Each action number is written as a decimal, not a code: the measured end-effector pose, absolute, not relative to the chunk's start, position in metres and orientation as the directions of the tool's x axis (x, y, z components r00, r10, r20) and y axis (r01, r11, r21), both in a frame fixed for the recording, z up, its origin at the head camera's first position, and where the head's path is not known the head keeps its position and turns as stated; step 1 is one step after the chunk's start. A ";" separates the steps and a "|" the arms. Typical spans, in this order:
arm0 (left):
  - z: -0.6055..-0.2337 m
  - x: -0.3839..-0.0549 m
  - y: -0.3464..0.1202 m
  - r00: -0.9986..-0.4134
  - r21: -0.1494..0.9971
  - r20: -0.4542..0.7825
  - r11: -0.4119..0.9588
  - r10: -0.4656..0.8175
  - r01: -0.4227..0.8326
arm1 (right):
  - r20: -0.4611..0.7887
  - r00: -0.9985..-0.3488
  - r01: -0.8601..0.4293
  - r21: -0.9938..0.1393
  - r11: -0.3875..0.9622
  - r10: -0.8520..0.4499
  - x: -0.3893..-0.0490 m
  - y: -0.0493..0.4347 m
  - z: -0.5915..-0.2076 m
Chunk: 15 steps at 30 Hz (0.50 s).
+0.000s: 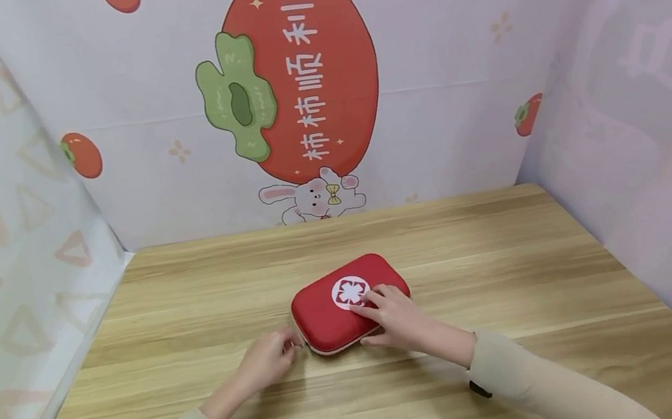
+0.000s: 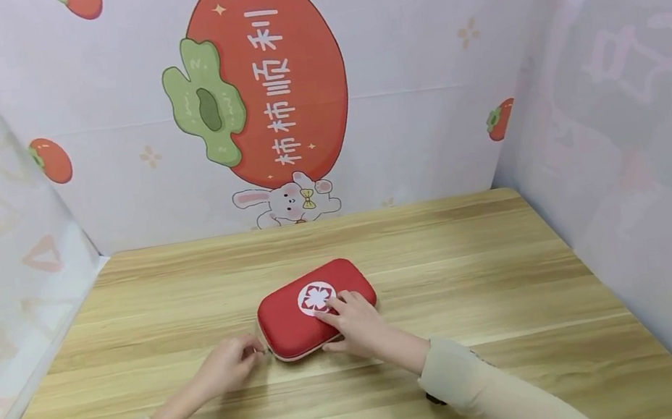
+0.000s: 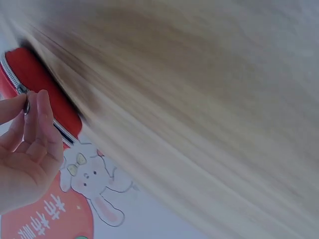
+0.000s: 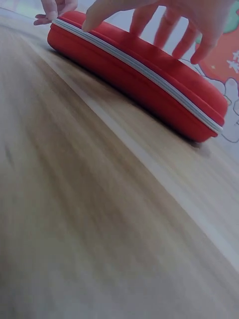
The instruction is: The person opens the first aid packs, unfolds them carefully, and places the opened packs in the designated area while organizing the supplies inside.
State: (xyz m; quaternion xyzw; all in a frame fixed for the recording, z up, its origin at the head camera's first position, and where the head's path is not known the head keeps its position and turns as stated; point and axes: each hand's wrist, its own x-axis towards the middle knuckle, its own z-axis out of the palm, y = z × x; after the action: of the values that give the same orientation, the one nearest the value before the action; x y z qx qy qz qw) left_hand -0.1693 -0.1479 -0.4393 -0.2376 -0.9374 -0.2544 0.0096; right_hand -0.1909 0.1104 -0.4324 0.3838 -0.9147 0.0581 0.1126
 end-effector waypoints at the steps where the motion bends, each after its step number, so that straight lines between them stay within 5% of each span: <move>1: -0.440 -0.172 -0.150 -0.889 0.477 0.147 0.757 0.433 0.447 | 0.249 -0.676 -0.722 -0.038 0.691 -0.693 -0.190 0.113 -0.432; 15: -0.444 -0.211 -0.165 -0.924 0.524 0.148 0.764 0.353 0.376 | 0.197 -0.644 -0.756 -0.312 0.576 -0.739 -0.177 0.129 -0.428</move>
State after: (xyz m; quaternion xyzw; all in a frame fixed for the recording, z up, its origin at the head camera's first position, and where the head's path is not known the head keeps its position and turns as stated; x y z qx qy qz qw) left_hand -0.2109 -0.1647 -0.4436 -0.1939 -0.9390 -0.2834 0.0201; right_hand -0.1768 0.1287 -0.4277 0.4213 -0.8873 0.1863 0.0226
